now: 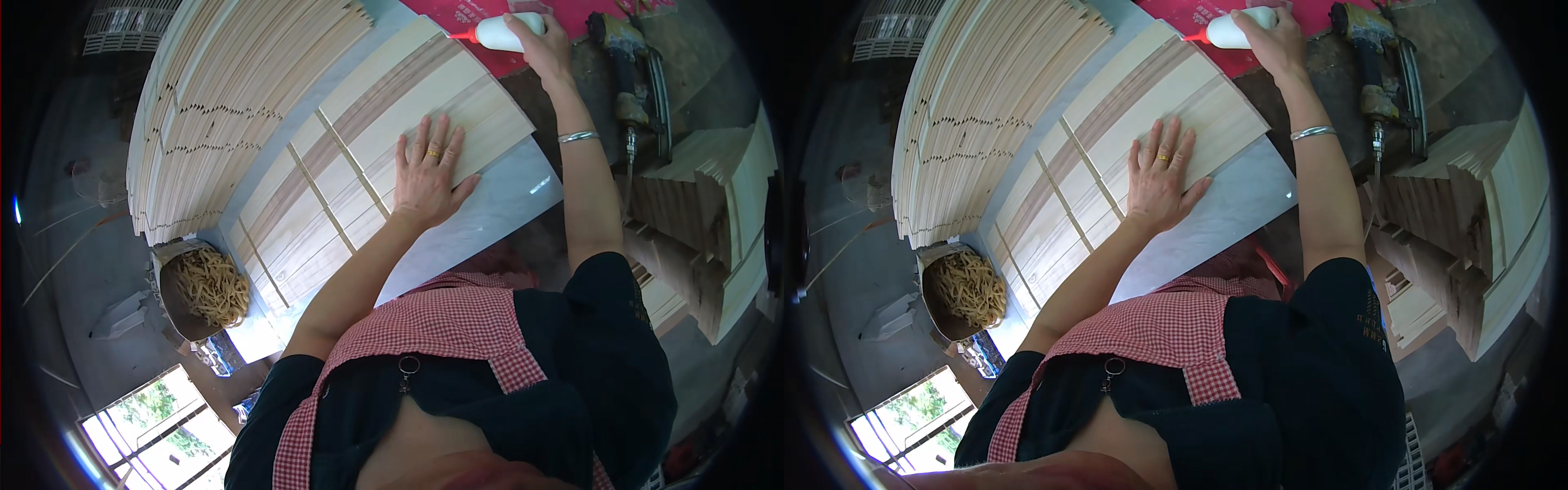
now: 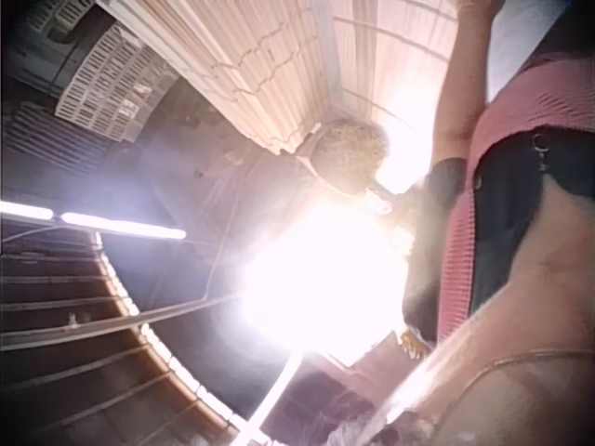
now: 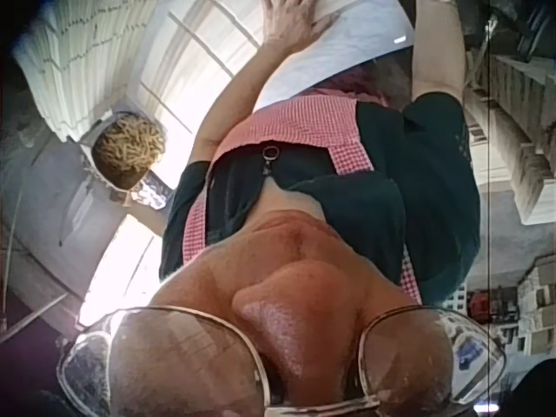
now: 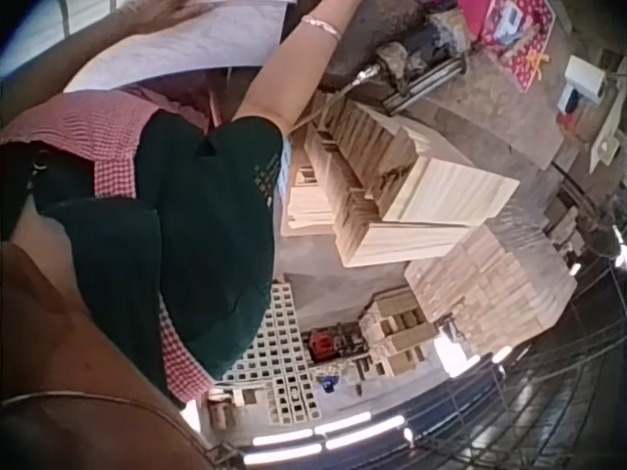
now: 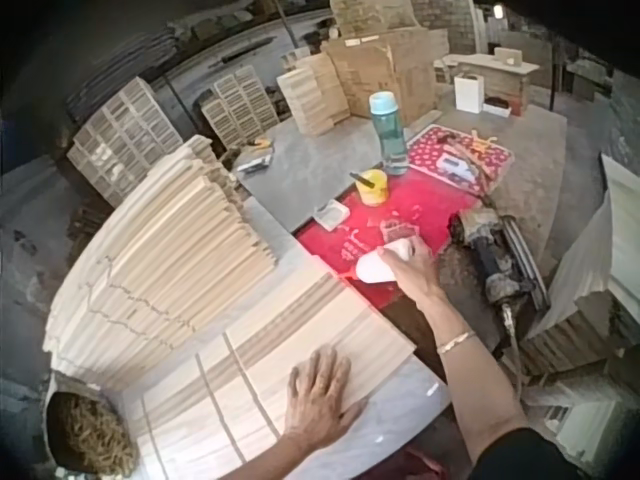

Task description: Applying glue and using a pneumatic nail gun to assemble wooden slats into boxes.

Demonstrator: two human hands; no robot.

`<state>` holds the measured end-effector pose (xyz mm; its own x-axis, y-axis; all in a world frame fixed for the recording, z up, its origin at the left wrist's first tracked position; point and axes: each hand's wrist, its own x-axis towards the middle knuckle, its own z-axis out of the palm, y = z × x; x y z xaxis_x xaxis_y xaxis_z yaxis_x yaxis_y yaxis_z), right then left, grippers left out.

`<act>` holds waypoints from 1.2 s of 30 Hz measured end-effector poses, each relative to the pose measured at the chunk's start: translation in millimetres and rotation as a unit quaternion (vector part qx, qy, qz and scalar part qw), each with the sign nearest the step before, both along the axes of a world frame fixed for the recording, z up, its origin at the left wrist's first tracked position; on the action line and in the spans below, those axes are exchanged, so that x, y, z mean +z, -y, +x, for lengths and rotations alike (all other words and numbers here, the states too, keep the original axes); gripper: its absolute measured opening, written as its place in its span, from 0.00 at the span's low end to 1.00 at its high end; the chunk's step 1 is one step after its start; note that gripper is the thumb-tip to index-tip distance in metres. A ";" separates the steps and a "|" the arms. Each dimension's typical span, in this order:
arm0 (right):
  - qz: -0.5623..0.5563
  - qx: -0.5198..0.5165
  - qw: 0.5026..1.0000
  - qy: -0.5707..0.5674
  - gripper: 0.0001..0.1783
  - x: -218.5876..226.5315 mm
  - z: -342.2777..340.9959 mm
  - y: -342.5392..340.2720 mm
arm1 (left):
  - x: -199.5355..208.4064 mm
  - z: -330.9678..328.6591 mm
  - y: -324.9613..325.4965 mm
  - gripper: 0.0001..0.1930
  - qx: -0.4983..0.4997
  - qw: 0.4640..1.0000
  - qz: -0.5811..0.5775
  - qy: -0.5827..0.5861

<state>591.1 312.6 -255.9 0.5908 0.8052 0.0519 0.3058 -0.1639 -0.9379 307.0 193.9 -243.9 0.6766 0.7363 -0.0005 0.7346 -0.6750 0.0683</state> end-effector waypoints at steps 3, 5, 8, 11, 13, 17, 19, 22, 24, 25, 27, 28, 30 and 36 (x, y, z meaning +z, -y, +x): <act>-0.010 0.000 1.000 -0.020 0.36 5.8 4.0 15.3 | -3.9 -1.3 0.0 0.40 0.003 1.000 0.010 -0.009; -0.013 -0.001 1.000 -0.022 0.35 8.0 8.3 24.6 | -3.4 -0.6 0.1 0.40 0.002 1.000 0.009 -0.007; -0.022 0.003 1.000 -0.022 0.34 10.7 14.7 38.7 | -2.4 0.3 0.3 0.40 0.005 1.000 0.005 0.000; -0.028 0.005 0.999 -0.014 0.32 15.4 18.3 54.2 | -4.2 -0.2 1.0 0.40 0.005 1.000 0.013 -0.003; -0.034 0.008 0.999 -0.005 0.31 17.5 20.2 64.5 | -5.7 -0.7 1.2 0.40 0.007 1.000 0.021 -0.005; -0.028 0.000 1.000 0.004 0.29 16.7 27.5 86.1 | -6.9 0.0 1.1 0.40 0.006 1.000 0.022 0.000; -0.026 -0.003 1.000 0.007 0.29 18.4 29.6 96.9 | -7.8 -0.1 1.1 0.40 0.005 1.000 0.022 0.001; -0.051 -0.008 0.999 0.004 0.27 25.0 30.5 114.8 | -9.9 -1.1 0.7 0.40 0.004 1.000 0.031 0.005; -0.061 -0.011 0.998 0.003 0.27 28.8 31.3 125.7 | -10.8 -1.5 0.4 0.40 0.002 0.999 0.032 0.007; -0.061 -0.011 0.998 0.006 0.27 30.8 31.8 131.0 | -11.0 -1.5 0.0 0.40 0.001 0.999 0.035 0.007; -0.060 -0.012 0.998 0.011 0.27 33.7 32.6 140.8 | -11.0 -1.6 -0.6 0.40 -0.001 0.999 0.042 0.008; -0.060 -0.012 0.998 0.014 0.26 33.6 33.0 145.1 | -11.4 -2.0 -0.2 0.40 -0.002 0.999 0.045 0.009; -0.044 -0.009 0.999 0.009 0.26 28.8 37.5 154.2 | -11.3 -1.7 -0.3 0.40 -0.003 0.999 0.045 0.009; -0.006 -0.005 1.000 -0.017 0.29 26.1 45.0 178.3 | -12.2 -1.2 -0.1 0.40 -0.002 0.999 0.050 0.009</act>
<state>636.1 134.3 -229.8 0.5999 0.7997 0.0222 0.2723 -0.1781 -0.9456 305.7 194.0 -256.1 0.6792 0.7290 0.0851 0.7308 -0.6824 0.0138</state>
